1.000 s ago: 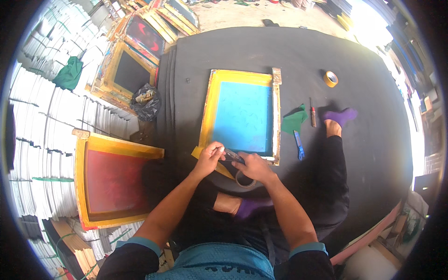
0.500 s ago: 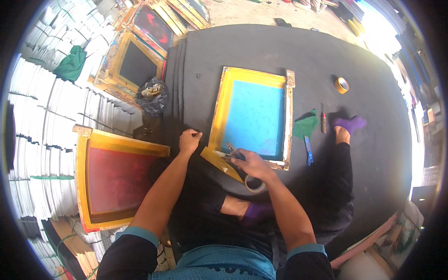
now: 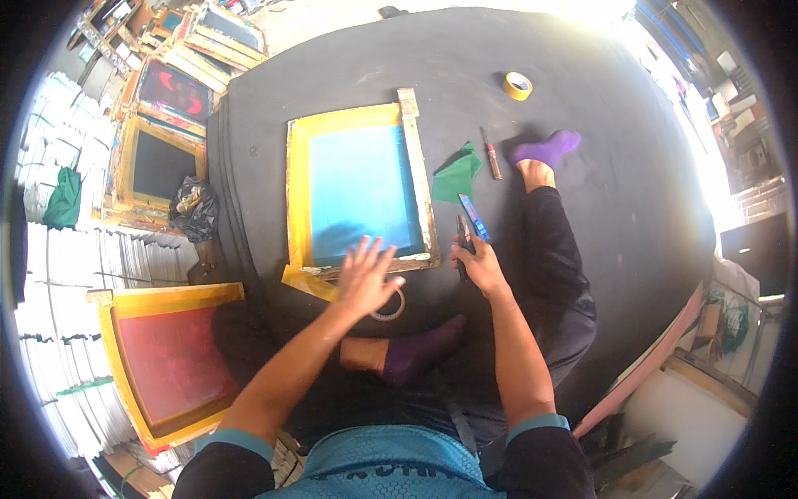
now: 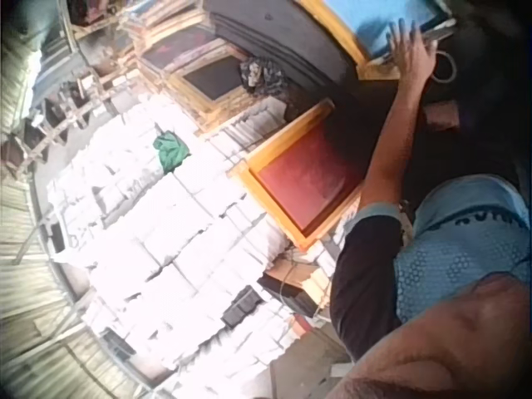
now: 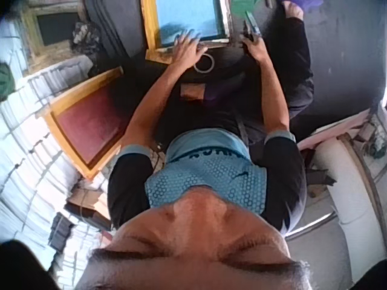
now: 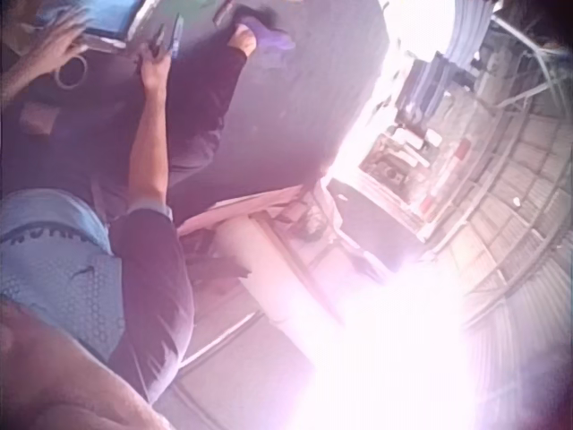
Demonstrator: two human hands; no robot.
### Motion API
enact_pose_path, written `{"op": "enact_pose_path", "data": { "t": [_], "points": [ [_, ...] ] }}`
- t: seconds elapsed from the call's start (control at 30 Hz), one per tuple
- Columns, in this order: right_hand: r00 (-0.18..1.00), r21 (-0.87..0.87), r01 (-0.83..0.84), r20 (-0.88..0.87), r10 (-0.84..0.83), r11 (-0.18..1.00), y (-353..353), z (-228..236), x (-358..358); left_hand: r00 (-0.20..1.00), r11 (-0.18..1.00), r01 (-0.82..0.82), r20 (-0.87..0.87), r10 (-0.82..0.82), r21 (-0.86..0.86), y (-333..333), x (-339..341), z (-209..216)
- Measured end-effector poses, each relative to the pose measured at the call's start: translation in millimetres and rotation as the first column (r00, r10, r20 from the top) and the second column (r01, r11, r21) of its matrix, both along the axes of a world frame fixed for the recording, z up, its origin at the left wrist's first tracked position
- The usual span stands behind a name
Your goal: The person sits on the floor and applies yellow masking tape to the edges of a wooden screen printing frame. They use a utility knife to cut the tape and smooth it down along the frame's perimeter.
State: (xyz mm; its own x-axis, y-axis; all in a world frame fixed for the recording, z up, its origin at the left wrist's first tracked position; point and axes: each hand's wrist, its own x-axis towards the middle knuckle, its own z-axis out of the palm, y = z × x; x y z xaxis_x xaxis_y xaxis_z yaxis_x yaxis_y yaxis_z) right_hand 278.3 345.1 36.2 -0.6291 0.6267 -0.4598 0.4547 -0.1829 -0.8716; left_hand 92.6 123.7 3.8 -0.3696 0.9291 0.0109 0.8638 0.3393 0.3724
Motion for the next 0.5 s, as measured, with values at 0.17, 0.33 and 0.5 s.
{"op": "enact_pose_path", "data": {
  "t": [0.17, 0.33, 0.5],
  "points": [
    [0.993, 0.007, 0.083, -0.084, -0.082, 0.997, 3, -10, 14, 0.998, 0.995, 0.051, -0.02, -0.053, -0.081, 42, 72, -11],
    [0.996, 0.044, 0.053, -0.068, -0.05, 0.998, 6, -17, 17, 0.997, 0.985, 0.045, -0.057, -0.055, -0.165, 45, 87, -13],
    [0.979, 0.227, -0.159, 0.165, 0.123, 0.961, 5, -12, 16, 0.994, 0.987, 0.03, -0.102, -0.046, -0.158, 41, 84, -13]
  ]
}}
